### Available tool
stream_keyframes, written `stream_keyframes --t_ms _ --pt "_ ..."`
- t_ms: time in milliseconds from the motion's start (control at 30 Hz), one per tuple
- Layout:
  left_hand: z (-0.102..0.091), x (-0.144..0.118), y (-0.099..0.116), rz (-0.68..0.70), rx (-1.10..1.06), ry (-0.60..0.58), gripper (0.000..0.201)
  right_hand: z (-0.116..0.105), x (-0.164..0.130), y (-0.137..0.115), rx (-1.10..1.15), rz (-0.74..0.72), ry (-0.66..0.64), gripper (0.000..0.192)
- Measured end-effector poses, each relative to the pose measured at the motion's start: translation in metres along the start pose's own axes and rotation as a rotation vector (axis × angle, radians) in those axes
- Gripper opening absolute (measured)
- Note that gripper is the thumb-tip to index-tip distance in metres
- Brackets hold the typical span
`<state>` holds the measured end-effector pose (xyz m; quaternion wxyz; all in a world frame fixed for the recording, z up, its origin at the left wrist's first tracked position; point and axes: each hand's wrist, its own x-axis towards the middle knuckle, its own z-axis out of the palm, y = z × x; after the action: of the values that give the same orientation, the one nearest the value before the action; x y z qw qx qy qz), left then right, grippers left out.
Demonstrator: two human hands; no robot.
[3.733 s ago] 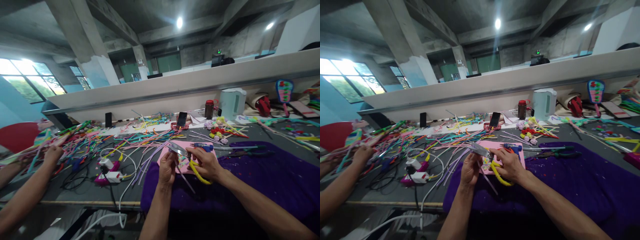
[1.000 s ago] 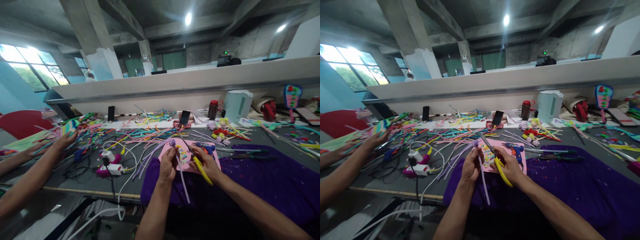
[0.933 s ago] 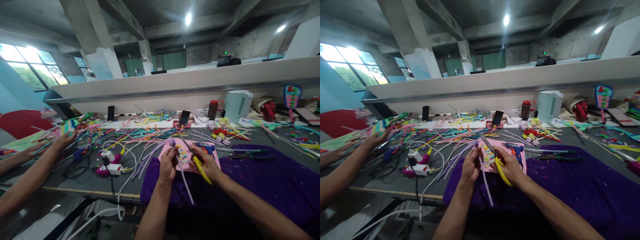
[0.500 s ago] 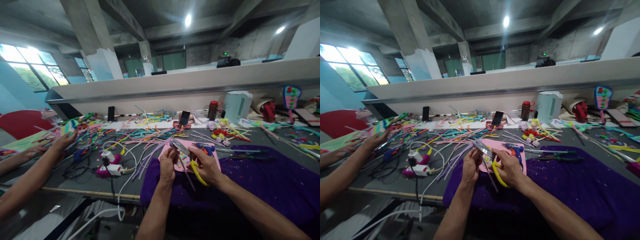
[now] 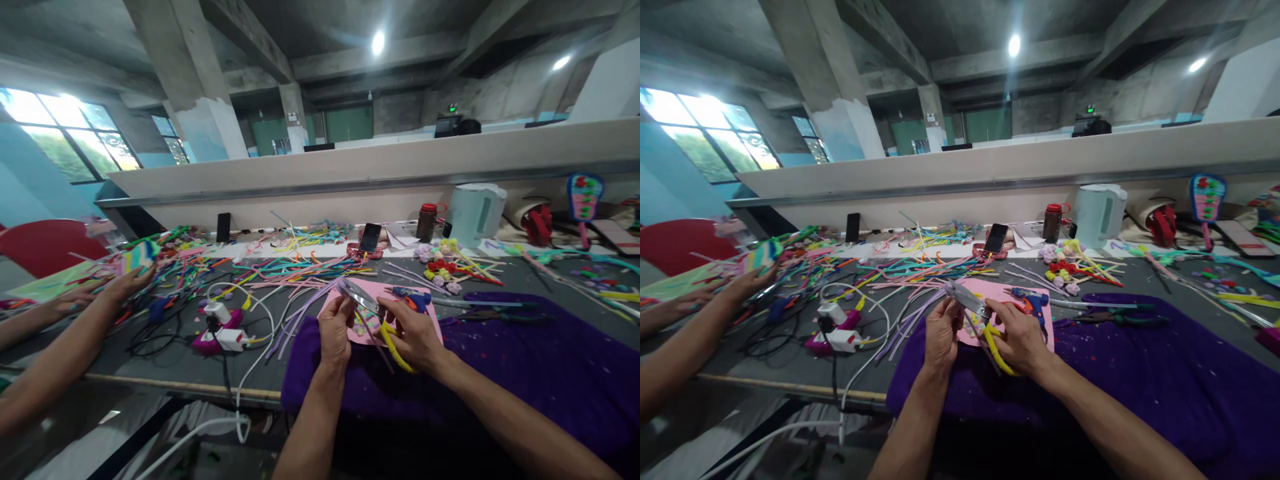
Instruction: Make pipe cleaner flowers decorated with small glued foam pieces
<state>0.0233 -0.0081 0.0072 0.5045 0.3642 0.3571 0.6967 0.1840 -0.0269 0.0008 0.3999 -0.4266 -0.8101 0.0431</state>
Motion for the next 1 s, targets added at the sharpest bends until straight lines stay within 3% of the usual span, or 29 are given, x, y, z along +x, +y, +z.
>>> stream_keyframes --t_ms 433,1000 --pt "-0.0003 -0.0002 -0.0029 0.053 0.039 0.03 0.026 0.0033 -0.0007 0.0031 0.015 0.027 0.007 0.05" --pt "-0.0003 -0.0013 0.0002 0.076 0.078 -0.037 0.022 0.0017 0.0001 0.0055 0.05 0.026 0.005 0.052"
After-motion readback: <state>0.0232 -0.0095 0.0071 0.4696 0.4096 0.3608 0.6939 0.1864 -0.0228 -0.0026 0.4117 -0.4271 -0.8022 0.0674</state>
